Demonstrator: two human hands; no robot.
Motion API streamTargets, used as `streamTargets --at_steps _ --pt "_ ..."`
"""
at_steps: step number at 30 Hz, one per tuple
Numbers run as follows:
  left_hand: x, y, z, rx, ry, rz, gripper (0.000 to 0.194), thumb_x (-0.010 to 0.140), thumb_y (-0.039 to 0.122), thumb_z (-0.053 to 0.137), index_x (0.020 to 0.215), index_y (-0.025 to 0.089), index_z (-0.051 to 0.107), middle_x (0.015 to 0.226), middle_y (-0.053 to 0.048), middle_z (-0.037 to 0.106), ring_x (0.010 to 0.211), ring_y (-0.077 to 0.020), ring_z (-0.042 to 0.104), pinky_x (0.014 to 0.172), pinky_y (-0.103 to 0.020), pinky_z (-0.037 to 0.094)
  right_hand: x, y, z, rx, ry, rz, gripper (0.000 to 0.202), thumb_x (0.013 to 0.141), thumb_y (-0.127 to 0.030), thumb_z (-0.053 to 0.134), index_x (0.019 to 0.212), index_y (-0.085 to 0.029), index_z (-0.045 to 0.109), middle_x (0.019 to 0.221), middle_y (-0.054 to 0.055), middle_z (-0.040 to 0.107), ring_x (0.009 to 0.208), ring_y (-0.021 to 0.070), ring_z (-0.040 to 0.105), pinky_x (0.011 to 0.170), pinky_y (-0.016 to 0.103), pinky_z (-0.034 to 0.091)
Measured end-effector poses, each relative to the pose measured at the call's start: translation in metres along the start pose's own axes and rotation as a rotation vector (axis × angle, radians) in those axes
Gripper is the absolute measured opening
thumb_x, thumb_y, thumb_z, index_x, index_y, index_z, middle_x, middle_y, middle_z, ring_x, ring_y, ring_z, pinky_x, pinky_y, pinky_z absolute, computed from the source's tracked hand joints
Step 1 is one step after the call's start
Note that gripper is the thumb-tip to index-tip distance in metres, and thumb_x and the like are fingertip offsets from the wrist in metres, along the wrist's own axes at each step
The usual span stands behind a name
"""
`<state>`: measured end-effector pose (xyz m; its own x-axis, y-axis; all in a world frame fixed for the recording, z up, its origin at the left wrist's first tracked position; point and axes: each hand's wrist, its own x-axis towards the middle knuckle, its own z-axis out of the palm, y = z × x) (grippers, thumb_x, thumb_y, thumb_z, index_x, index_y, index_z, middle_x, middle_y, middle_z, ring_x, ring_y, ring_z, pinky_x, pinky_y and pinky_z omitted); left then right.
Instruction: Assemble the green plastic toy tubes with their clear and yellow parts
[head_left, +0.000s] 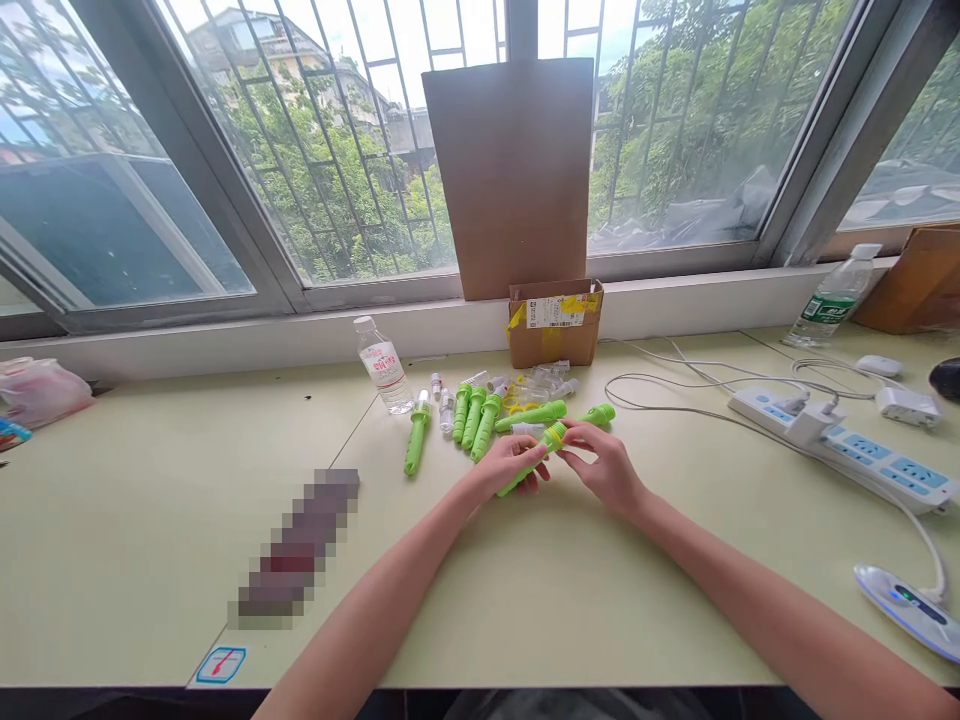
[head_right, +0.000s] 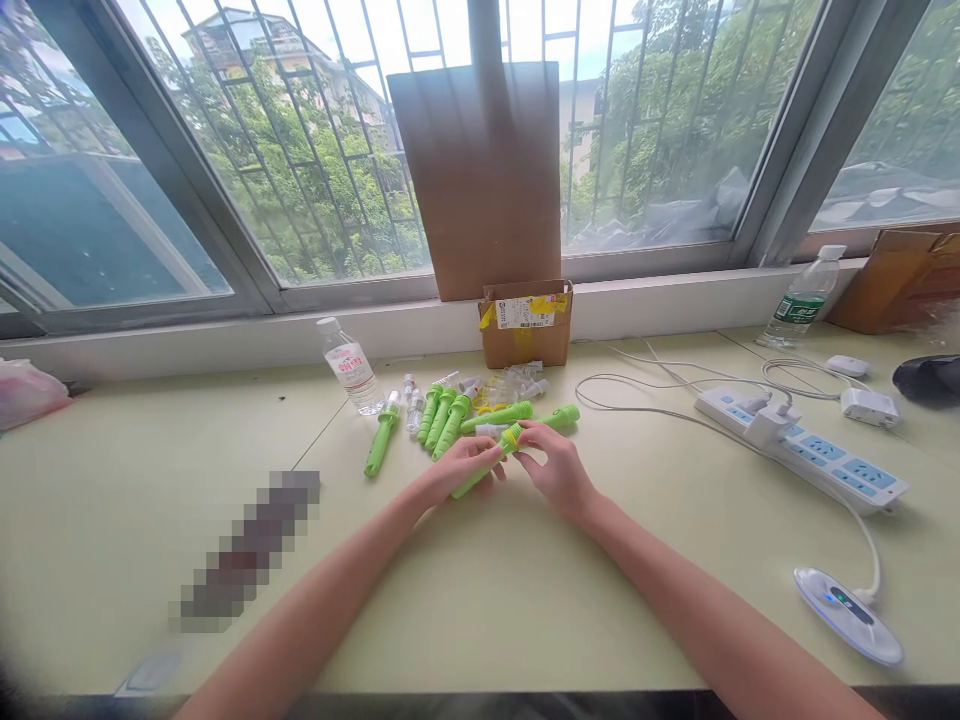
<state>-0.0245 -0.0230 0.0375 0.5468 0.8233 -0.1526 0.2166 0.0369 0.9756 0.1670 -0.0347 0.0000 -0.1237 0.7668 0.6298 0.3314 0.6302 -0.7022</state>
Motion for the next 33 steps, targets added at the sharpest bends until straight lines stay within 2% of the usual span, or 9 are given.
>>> streamTargets --at_steps 4,8,11,16,20,24,27,30,33 --pt "0.0006 0.0010 -0.0005 0.075 0.032 -0.021 0.045 0.078 0.060 0.056 0.081 0.016 0.051 0.067 -0.001 0.063 0.037 -0.0043 0.043 0.035 -0.018 0.029 0.0003 0.0013 0.0008 0.003 -0.005 -0.004 0.014 0.085 -0.035 0.060 0.088 -0.022 0.062 0.104 0.010 0.068 0.111 0.0272 0.061 0.083 0.043 0.059" --pt "0.0008 -0.0003 0.0011 0.058 0.077 -0.010 0.044 0.070 0.051 0.070 0.089 0.020 0.045 0.062 0.004 0.062 0.035 -0.0053 0.042 0.033 -0.017 0.026 0.0005 -0.0005 0.0014 -0.009 -0.008 -0.012 0.011 0.086 -0.032 0.059 0.088 -0.022 0.062 0.105 0.010 0.068 0.111 0.0274 0.061 0.083 0.043 0.058" --pt "0.0015 -0.0025 0.0029 0.002 0.079 -0.003 0.044 0.070 0.049 0.071 0.086 0.021 0.041 0.064 0.002 0.065 0.036 -0.0068 0.047 0.034 -0.017 0.031 0.0002 -0.0009 0.0008 -0.022 -0.012 -0.014 0.010 0.085 -0.030 0.059 0.089 -0.021 0.061 0.108 0.011 0.067 0.110 0.0268 0.062 0.084 0.042 0.058" --pt "0.0019 -0.0048 0.0017 -0.073 0.039 -0.010 0.043 0.073 0.055 0.066 0.077 0.019 0.043 0.077 -0.006 0.069 0.050 -0.0129 0.061 0.040 -0.020 0.041 -0.0005 -0.0016 0.0001 -0.018 -0.019 -0.002 0.011 0.084 -0.030 0.060 0.091 -0.022 0.060 0.108 0.010 0.066 0.109 0.0259 0.062 0.085 0.042 0.058" --pt "0.0016 -0.0049 -0.0032 -0.088 -0.035 -0.014 0.046 0.076 0.060 0.060 0.081 0.016 0.051 0.080 -0.008 0.069 0.053 -0.0140 0.063 0.045 -0.023 0.047 -0.0005 -0.0018 -0.0002 -0.029 -0.030 -0.014 0.007 0.085 -0.028 0.060 0.089 -0.022 0.061 0.103 0.009 0.068 0.111 0.0270 0.061 0.084 0.042 0.058" --pt "0.0027 -0.0048 -0.0058 -0.074 -0.086 -0.014 0.050 0.079 0.064 0.053 0.087 0.014 0.054 0.074 -0.006 0.066 0.051 -0.0124 0.061 0.047 -0.023 0.047 -0.0004 0.0001 -0.0010 -0.044 -0.035 -0.023 0.006 0.085 -0.026 0.060 0.089 -0.022 0.062 0.101 0.008 0.069 0.113 0.0272 0.060 0.087 0.043 0.056" --pt "0.0030 -0.0029 -0.0054 -0.045 -0.098 -0.027 0.051 0.082 0.065 0.048 0.087 0.014 0.054 0.066 -0.002 0.061 0.046 -0.0098 0.056 0.045 -0.021 0.043 -0.0003 0.0014 -0.0013 -0.045 -0.027 -0.019 0.007 0.084 -0.025 0.061 0.091 -0.022 0.063 0.102 0.008 0.069 0.109 0.0268 0.062 0.087 0.044 0.056" --pt "0.0015 0.0004 -0.0040 0.009 -0.080 -0.029 0.051 0.084 0.065 0.042 0.084 0.015 0.053 0.058 0.003 0.054 0.039 -0.0063 0.046 0.037 -0.018 0.034 -0.0003 0.0009 -0.0008 -0.046 -0.035 -0.029 0.009 0.083 -0.023 0.061 0.092 -0.023 0.063 0.102 0.007 0.069 0.111 0.0269 0.061 0.088 0.044 0.056" --pt "-0.0008 0.0026 -0.0025 0.069 -0.018 -0.029 0.045 0.080 0.062 0.052 0.091 0.018 0.049 0.054 0.007 0.049 0.036 -0.0051 0.039 0.034 -0.018 0.027 -0.0004 -0.0010 0.0004 -0.044 -0.052 -0.044 0.014 0.081 -0.020 0.062 0.094 -0.023 0.061 0.105 0.008 0.068 0.115 0.0272 0.058 0.087 0.043 0.057"
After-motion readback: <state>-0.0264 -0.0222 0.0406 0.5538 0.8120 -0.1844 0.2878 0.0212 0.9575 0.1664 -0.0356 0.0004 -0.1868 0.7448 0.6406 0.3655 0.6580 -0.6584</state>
